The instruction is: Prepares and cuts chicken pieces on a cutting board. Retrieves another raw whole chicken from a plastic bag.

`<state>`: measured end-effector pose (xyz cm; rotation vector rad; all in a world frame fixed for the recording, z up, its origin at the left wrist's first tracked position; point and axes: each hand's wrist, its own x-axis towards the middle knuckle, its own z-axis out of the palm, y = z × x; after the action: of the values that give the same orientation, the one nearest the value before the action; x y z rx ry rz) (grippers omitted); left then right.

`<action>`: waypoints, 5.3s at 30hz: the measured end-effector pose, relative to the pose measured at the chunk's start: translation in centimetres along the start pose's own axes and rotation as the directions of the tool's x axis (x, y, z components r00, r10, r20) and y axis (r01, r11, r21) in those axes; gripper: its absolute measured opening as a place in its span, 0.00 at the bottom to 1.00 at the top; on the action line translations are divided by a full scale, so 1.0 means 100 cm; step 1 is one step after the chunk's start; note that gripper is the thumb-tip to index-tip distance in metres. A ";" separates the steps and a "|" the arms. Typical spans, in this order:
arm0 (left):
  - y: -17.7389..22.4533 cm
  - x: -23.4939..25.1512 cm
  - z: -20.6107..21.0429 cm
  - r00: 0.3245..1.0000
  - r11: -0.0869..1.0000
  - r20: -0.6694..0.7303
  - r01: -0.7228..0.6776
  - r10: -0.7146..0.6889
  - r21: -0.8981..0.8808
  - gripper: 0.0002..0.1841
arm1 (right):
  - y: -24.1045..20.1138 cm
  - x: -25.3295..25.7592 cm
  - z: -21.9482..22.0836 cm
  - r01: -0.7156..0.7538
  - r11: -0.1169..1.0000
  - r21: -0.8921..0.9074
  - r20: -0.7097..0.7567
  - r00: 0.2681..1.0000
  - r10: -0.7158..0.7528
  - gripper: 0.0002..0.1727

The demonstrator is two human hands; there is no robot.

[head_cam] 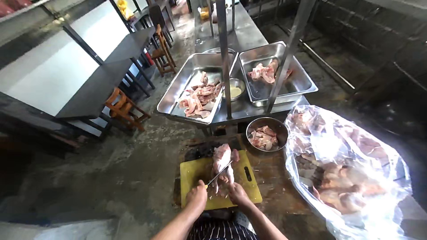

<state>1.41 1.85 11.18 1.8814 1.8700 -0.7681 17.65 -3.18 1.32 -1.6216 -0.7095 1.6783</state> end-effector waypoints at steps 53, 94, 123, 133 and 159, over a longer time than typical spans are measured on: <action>-0.051 0.039 0.072 0.863 0.909 -0.287 -0.399 0.417 0.119 0.18 | 0.039 0.006 -0.070 0.059 0.966 -0.252 0.225 0.974 0.000 0.19; -0.027 0.051 0.002 0.988 0.961 0.034 -0.152 0.148 0.229 0.25 | -0.031 -0.025 0.021 -0.084 0.405 -0.911 -0.017 0.986 0.165 0.27; -0.106 0.024 0.053 0.971 0.975 0.099 -0.215 0.220 -0.060 0.27 | -0.062 0.013 0.046 0.036 0.052 -0.998 0.046 0.974 0.223 0.22; -0.074 0.081 0.061 0.974 0.972 0.165 -0.120 0.154 -0.201 0.27 | -0.051 0.012 0.087 -0.056 0.138 -0.989 -0.026 0.977 0.211 0.24; -0.053 0.105 0.077 0.990 0.922 0.017 -0.126 0.142 -0.367 0.24 | -0.029 0.041 -0.021 -0.259 0.726 -0.637 -0.128 0.964 0.232 0.19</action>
<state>-5.13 5.62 -0.76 1.7164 1.6966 -0.3791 20.06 1.73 0.92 -2.3139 -1.1997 1.6677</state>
